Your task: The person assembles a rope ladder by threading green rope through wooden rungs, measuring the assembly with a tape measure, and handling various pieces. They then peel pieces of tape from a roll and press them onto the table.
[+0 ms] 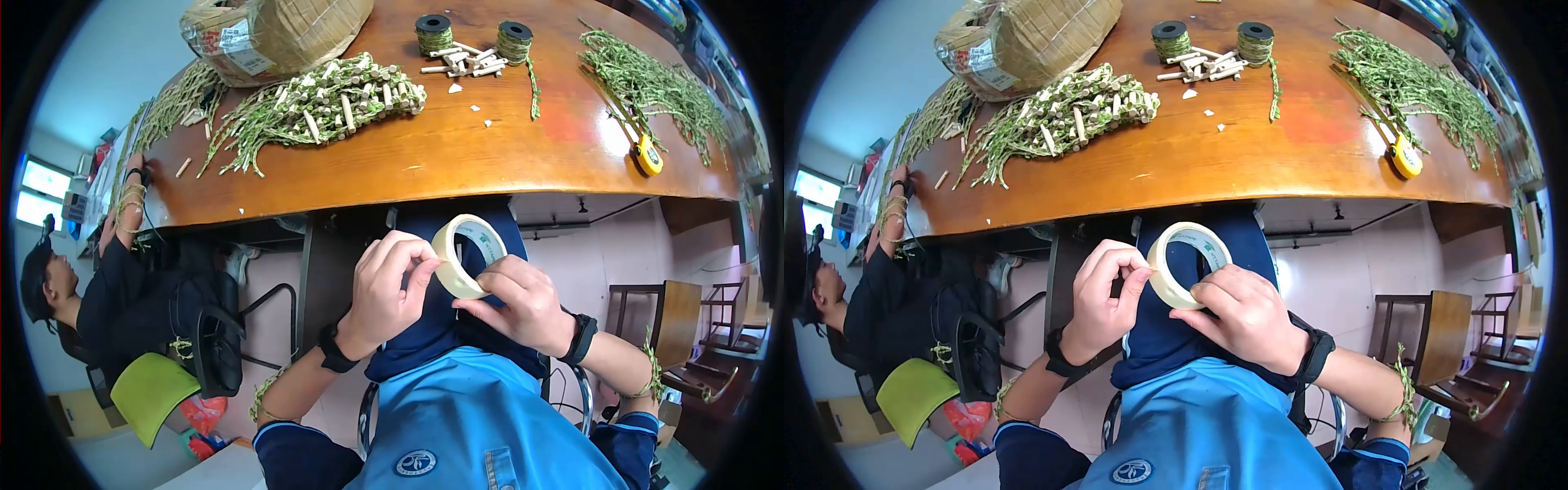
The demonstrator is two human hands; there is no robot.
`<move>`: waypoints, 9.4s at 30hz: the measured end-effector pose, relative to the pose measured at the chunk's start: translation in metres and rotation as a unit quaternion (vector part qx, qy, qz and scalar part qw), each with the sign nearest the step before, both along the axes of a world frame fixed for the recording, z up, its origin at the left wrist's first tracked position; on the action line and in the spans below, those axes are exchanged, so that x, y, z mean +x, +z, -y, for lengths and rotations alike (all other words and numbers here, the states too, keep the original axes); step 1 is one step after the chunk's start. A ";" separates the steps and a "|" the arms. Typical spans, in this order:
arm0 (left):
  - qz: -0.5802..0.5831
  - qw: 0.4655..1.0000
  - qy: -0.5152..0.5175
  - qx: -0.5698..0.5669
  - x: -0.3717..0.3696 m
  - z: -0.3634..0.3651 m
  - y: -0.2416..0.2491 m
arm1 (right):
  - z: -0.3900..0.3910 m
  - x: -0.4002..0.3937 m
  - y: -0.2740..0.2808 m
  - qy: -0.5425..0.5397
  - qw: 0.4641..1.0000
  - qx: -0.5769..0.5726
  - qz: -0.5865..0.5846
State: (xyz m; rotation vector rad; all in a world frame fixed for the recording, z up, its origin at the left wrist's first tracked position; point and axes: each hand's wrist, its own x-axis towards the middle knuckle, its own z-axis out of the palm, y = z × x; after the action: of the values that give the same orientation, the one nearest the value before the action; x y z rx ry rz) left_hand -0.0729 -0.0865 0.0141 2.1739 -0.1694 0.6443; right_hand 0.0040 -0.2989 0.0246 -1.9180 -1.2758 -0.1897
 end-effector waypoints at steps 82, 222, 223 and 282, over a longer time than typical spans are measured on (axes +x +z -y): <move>-0.003 0.995 -0.094 0.035 -0.009 0.017 0.008 | 0.007 -0.004 -0.011 0.063 0.726 0.066 -0.681; -0.162 0.886 0.427 -0.078 -0.071 -0.274 -0.002 | -0.027 0.019 0.012 -0.007 0.999 -0.022 -0.045; -0.144 0.874 0.462 -0.044 -0.068 -0.256 0.011 | -0.025 0.020 0.011 -0.005 0.999 -0.022 -0.047; -0.022 0.960 0.138 0.242 0.027 -0.065 -0.002 | 0.044 0.063 -0.045 -0.113 0.985 0.031 -0.123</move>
State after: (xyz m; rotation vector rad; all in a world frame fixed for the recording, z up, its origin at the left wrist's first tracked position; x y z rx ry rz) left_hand -0.0462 -0.0214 0.0119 2.7136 0.0051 0.7692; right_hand 0.0671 -0.3433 -0.0203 -1.9605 -0.8808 -0.1026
